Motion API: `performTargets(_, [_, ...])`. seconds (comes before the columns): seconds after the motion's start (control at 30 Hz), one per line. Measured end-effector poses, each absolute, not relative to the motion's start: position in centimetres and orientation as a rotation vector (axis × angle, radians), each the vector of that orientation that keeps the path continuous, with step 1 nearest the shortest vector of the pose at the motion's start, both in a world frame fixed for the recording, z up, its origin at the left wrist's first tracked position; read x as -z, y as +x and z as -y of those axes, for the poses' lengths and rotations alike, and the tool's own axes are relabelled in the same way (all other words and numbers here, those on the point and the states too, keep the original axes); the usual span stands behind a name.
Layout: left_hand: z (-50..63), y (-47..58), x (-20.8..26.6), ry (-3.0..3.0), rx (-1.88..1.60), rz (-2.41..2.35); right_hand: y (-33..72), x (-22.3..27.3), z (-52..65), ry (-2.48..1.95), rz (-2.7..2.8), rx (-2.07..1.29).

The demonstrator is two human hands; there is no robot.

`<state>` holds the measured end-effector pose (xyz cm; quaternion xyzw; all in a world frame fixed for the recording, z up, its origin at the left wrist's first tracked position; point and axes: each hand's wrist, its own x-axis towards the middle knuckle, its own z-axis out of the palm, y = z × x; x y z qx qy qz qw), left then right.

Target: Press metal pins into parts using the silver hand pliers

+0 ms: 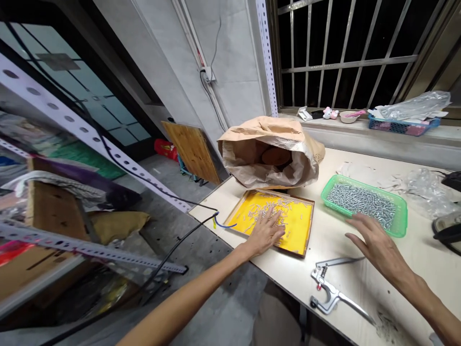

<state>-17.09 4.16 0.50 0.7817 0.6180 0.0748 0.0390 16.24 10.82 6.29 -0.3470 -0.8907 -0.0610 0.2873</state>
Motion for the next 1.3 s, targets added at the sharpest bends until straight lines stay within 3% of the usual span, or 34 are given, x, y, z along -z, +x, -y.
performTargets(0.2, [-6.3, -16.2, -1.1, 2.467, -0.5, -1.928, 17.1, -5.7, -7.4, -0.906, 2.403, 0.045])
performTargets(0.43, [-10.9, -11.2, -1.6, 2.341, -0.185, -2.022, 18.1, -4.3, -4.6, -0.993, 2.405, -0.084])
performTargets(0.63, [-12.7, -9.2, -1.6, 2.51, -0.104, -1.647, 19.1, -3.7, -2.6, -1.082, 2.356, -0.246])
performTargets(1.0, [-13.1, -8.6, -2.0, 2.574, 0.065, -1.61, 18.3, -2.6, 1.4, -1.029, 2.314, -0.385])
performTargets(1.3, [-7.9, -7.2, -3.9, 1.903, -0.461, -1.735, 18.6, -2.8, 2.8, -1.126, 2.397, -0.329])
